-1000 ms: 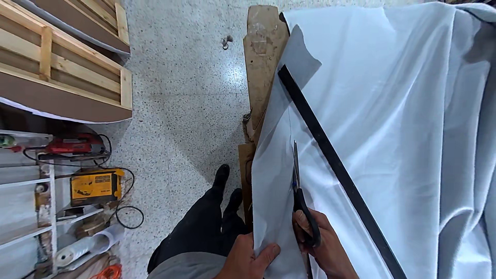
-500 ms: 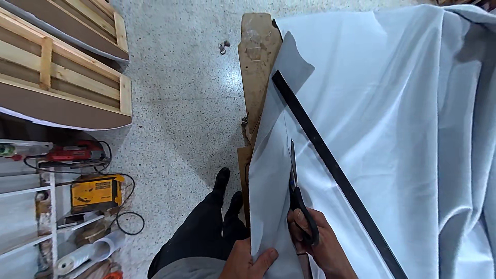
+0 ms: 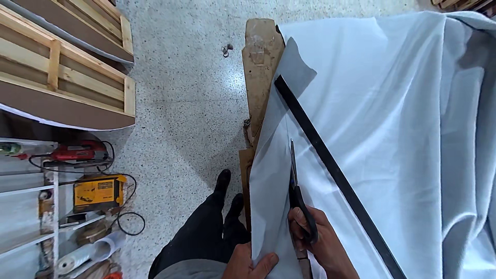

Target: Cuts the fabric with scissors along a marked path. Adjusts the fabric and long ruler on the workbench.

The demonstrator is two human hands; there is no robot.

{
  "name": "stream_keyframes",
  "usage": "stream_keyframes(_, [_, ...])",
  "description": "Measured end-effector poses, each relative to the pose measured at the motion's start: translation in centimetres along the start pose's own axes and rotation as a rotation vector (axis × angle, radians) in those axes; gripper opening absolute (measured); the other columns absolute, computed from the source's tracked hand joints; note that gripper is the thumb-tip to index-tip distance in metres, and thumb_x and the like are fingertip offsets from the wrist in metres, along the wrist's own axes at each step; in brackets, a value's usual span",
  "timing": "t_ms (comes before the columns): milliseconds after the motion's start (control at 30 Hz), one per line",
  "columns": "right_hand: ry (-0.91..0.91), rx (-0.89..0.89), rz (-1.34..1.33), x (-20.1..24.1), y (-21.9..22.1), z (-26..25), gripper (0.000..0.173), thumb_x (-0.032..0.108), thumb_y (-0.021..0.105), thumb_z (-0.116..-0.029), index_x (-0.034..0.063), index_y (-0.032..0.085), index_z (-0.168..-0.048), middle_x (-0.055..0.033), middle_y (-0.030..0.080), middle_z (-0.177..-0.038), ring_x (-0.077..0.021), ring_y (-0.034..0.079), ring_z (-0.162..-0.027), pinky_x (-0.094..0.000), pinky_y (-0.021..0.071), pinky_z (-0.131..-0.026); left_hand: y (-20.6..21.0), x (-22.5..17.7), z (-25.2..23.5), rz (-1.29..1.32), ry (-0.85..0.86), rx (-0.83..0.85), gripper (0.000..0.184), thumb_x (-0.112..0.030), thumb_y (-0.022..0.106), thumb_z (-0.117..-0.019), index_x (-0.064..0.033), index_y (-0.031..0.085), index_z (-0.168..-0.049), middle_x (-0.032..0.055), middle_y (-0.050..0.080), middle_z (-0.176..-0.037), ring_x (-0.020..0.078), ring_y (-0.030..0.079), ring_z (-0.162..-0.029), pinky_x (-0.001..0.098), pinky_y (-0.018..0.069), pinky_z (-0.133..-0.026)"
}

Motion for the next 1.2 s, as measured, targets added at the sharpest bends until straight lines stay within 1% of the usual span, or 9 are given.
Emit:
stream_keyframes(100, [0.005, -0.007, 0.004, 0.3, 0.1, -0.2, 0.036, 0.046, 0.066, -0.0973, 0.0122, 0.064, -0.087, 0.0055, 0.056, -0.058, -0.004, 0.054, -0.046, -0.0188, 0.0476, -0.043, 0.1, 0.0, 0.0, -0.001, 0.005, -0.004, 0.019, -0.019, 0.069, -0.0975, -0.0003, 0.072, -0.099, 0.0031, 0.076, -0.083, 0.0065, 0.074, -0.076, 0.0293, 0.0627, -0.075])
stream_keyframes(233, [0.004, -0.012, 0.002, 0.6, 0.4, -0.5, 0.033, 0.044, 0.063, -0.0987, 0.0125, 0.064, -0.087, 0.0061, 0.056, -0.058, -0.0037, 0.055, -0.046, -0.0188, 0.0481, -0.043, 0.0, 0.2, 0.1, -0.011, -0.014, -0.001, 0.021, -0.019, 0.069, -0.0973, 0.001, 0.072, -0.099, 0.0047, 0.076, -0.084, 0.008, 0.074, -0.077, 0.031, 0.0627, -0.077])
stream_keyframes(400, [0.025, 0.0, -0.03, 0.5, 0.6, -1.1, 0.034, 0.043, 0.062, -0.0996, 0.0098, 0.064, -0.09, 0.0046, 0.056, -0.059, -0.005, 0.055, -0.046, -0.0194, 0.0485, -0.044, -0.9, 0.5, -0.1, -0.054, -0.071, 0.018, 0.023, -0.022, 0.069, -0.0971, 0.0002, 0.072, -0.098, 0.0047, 0.076, -0.083, 0.0085, 0.074, -0.076, 0.032, 0.0622, -0.076])
stream_keyframes(700, [0.01, 0.006, -0.02, 1.0, 0.7, -1.7, 0.034, 0.044, 0.062, -0.0994, 0.0115, 0.065, -0.09, 0.0061, 0.056, -0.059, -0.0041, 0.055, -0.047, -0.0187, 0.0478, -0.044, -1.5, 0.0, -0.6, -0.084, -0.059, 0.07, 0.023, -0.021, 0.069, -0.0972, 0.0009, 0.073, -0.098, 0.0065, 0.076, -0.084, 0.0097, 0.074, -0.078, 0.0337, 0.0619, -0.078])
stream_keyframes(900, [0.007, -0.002, -0.016, 0.9, 0.6, -2.1, 0.034, 0.043, 0.063, -0.099, 0.011, 0.065, -0.089, 0.0054, 0.057, -0.059, -0.0038, 0.055, -0.046, -0.0184, 0.048, -0.044, -1.2, 0.4, -0.6, -0.078, -0.058, 0.062, 0.023, -0.022, 0.069, -0.0971, 0.0006, 0.073, -0.098, 0.0061, 0.076, -0.084, 0.0093, 0.074, -0.078, 0.0332, 0.0619, -0.078])
stream_keyframes(1033, [0.01, -0.011, -0.007, 1.2, 0.6, -2.3, 0.032, 0.039, 0.06, -0.1003, 0.0102, 0.065, -0.089, 0.005, 0.057, -0.06, -0.0036, 0.055, -0.047, -0.0177, 0.0474, -0.044, -1.1, 0.7, -0.4, -0.08, -0.057, 0.06, 0.024, -0.023, 0.069, -0.097, 0.0004, 0.073, -0.098, 0.0062, 0.076, -0.084, 0.0093, 0.074, -0.078, 0.0332, 0.0617, -0.078])
stream_keyframes(1200, [0.011, -0.021, 0.029, 1.6, 0.7, -2.5, 0.032, 0.04, 0.058, -0.1005, 0.0105, 0.064, -0.09, 0.006, 0.056, -0.059, -0.0035, 0.054, -0.047, -0.0177, 0.0468, -0.044, -1.1, 0.6, -0.2, -0.067, -0.05, 0.047, 0.022, -0.021, 0.069, -0.0969, 0.0007, 0.072, -0.099, 0.0065, 0.076, -0.085, 0.0103, 0.074, -0.079, 0.0347, 0.0623, -0.079])
Point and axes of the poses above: each hand's wrist, its own z-axis away from the middle knuckle, its own y-axis out of the palm, x = y × z, the point moved 1 cm from there along -z, towards the middle knuckle
